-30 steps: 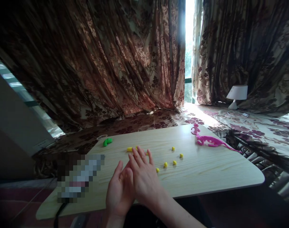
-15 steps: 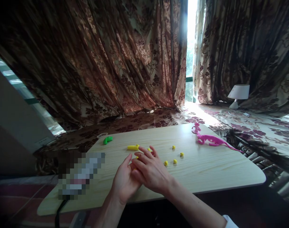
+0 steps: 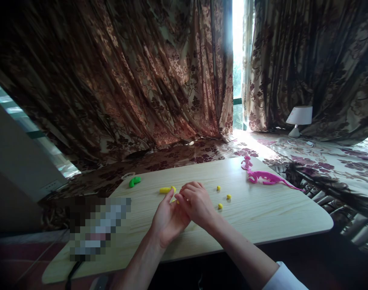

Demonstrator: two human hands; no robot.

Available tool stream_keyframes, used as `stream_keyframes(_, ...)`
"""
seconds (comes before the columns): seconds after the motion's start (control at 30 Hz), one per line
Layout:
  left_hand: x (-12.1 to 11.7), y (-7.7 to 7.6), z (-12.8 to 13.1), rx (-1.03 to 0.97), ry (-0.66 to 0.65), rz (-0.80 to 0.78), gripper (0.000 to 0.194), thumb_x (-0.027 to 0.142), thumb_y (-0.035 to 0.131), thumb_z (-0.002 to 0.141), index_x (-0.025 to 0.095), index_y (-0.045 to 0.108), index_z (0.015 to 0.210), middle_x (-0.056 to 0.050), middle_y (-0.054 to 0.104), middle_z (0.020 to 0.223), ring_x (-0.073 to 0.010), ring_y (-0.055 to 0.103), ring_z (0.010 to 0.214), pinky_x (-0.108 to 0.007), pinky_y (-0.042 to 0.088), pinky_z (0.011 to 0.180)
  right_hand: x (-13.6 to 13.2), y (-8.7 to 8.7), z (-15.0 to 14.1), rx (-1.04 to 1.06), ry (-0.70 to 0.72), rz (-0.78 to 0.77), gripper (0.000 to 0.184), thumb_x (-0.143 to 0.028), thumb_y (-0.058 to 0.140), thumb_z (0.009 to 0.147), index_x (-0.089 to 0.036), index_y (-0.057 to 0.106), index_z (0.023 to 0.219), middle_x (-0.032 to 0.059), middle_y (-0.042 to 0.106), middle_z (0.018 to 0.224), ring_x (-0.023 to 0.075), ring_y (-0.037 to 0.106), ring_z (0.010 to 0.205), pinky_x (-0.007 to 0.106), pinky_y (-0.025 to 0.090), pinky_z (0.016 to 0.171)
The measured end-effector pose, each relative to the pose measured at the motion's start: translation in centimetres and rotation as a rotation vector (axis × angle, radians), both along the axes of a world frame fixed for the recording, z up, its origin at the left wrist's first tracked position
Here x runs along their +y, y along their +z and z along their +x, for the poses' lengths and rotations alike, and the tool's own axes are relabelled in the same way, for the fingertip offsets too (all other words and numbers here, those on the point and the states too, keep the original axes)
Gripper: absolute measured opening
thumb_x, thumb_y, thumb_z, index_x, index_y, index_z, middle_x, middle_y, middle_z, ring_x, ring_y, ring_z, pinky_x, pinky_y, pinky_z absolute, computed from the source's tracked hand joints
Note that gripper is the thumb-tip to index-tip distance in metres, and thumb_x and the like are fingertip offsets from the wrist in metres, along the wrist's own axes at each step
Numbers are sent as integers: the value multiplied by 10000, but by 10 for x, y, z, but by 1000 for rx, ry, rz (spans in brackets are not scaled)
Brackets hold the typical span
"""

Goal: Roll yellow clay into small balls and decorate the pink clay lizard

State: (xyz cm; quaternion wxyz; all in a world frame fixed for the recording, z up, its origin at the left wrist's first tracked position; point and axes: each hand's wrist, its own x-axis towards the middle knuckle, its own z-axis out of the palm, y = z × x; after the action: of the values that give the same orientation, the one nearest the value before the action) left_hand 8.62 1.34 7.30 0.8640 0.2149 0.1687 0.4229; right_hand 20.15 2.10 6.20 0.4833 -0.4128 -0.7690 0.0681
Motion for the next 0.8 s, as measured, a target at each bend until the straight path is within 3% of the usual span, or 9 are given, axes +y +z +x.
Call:
stream_keyframes(0.07, 1, -1, 0, 105, 6, 68, 222, 293, 456, 856, 113, 585, 870, -68, 636, 802, -137, 634, 716, -272, 521, 700, 9, 0, 5, 53, -79, -59, 313, -355, 384, 918, -185, 603, 774, 50, 661, 805, 176, 597, 829, 310, 447, 766)
stream_keyframes(0.17, 7, -3, -4, 311, 60, 196, 186, 57, 462, 758, 123, 583, 884, -81, 641, 860, -157, 638, 791, -310, 514, 752, 27, -1, 22, 90, -157, -176, 402, -389, 275, 939, -169, 586, 809, 40, 664, 723, 142, 619, 657, 245, 460, 579)
stream_keyframes(0.3, 32, -3, -8, 656, 225, 417, 240, -48, 446, 730, 144, 563, 817, -29, 615, 843, -109, 622, 798, -275, 485, 817, 45, -4, 51, 0, -156, -331, 301, -343, 378, 908, -161, 589, 796, 2, 656, 615, 99, 595, 500, 194, 421, 464)
stream_keyframes(0.37, 47, -4, -5, 853, 247, 537, 140, 60, 501, 811, 134, 569, 908, -33, 607, 899, -123, 611, 796, -305, 498, 783, 49, -6, 61, -84, -160, -377, 182, -295, 495, 859, -162, 607, 807, -9, 649, 612, 96, 590, 508, 197, 429, 484)
stream_keyframes(0.47, 63, -9, 6, 1130, 187, 716, 259, 274, 526, 863, 154, 540, 1091, -70, 579, 1080, -178, 592, 887, -376, 507, 755, 49, -9, 69, -215, -197, -393, 163, -288, 562, 840, -156, 608, 925, 11, 650, 776, 124, 608, 669, 267, 484, 623)
stream_keyframes(0.63, 68, -18, 21, 1458, 94, 992, 285, 298, 514, 869, 175, 531, 1126, -79, 554, 1150, -196, 574, 957, -401, 490, 802, 47, -15, 72, -410, -198, -409, 227, -311, 506, 890, -155, 569, 1042, 58, 588, 1054, 166, 585, 891, 370, 488, 779)
stream_keyframes(0.8, 76, 4, -7, 1637, 124, 1149, 269, 305, 514, 869, 168, 549, 1097, -73, 568, 1129, -196, 576, 949, -399, 488, 802, 40, -10, 78, -527, -158, -420, 158, -213, 530, 868, -158, 609, 993, 51, 614, 1017, 161, 590, 889, 343, 472, 804)
